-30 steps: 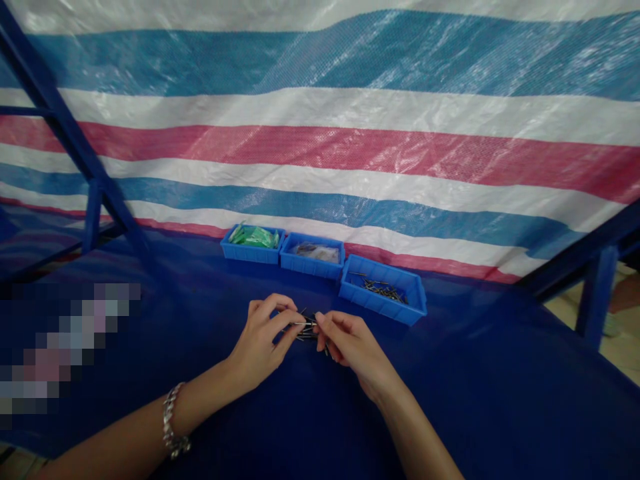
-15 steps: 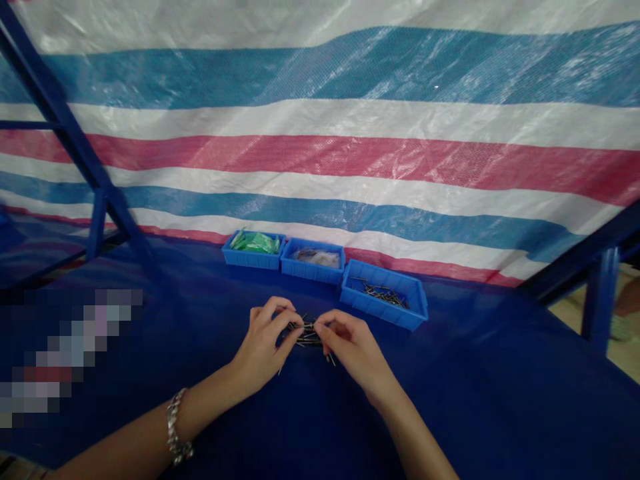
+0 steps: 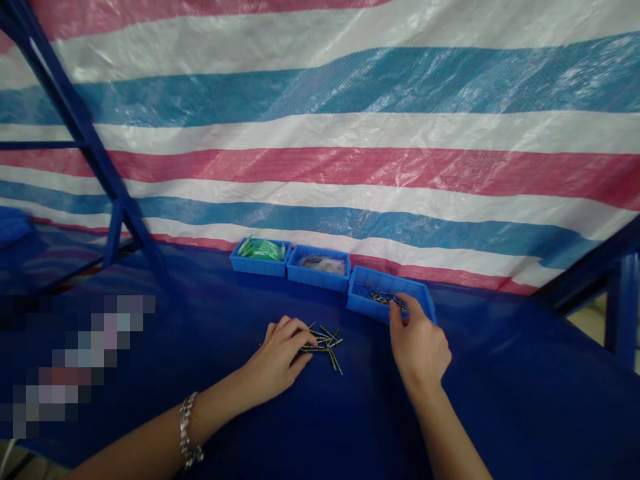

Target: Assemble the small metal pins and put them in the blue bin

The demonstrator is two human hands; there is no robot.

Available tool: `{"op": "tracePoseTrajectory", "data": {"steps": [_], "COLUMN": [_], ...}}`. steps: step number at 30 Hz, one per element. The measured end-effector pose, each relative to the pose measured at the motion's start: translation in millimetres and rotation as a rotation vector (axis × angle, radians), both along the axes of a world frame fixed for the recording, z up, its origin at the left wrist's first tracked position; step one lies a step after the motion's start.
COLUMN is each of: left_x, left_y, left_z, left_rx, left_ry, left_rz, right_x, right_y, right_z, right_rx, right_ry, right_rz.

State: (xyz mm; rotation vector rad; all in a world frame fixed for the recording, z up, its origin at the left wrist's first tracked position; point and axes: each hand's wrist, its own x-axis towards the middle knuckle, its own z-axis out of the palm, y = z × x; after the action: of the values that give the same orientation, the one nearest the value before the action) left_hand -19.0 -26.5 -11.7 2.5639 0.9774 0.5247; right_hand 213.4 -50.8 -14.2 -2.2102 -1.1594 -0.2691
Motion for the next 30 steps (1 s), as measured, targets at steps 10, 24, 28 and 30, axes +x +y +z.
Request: {"op": "tracePoseTrajectory", "data": {"steps": [10,24,28,30], "left_x": [-4.3,-3.4,-3.6,-3.3], "left_y": [16.1,15.4,14.7,13.9], "left_z": [-5.4,-6.2,-6.5,-6.0], "left_rx": [0.015,0.043,0.048,0.050], "left_ry": [-0.002,-0.002,0.002,-0.003], "left_rz": [0.079,0.031,0.029,0.033], "right_x": [-45.4,-76.0,-84.6,-85.7], "right_y": [0.0,-9.6,-12.3,-12.1], "right_z": [-6.1,3.7,6.3,5.2], "right_rx": [-0.214,-0.417,-0.403,-0.387], "right_ry": [0.119,0.070,-0.076,-0.098], "right_rz": [0.753,0.564,0.505,0.509]}}
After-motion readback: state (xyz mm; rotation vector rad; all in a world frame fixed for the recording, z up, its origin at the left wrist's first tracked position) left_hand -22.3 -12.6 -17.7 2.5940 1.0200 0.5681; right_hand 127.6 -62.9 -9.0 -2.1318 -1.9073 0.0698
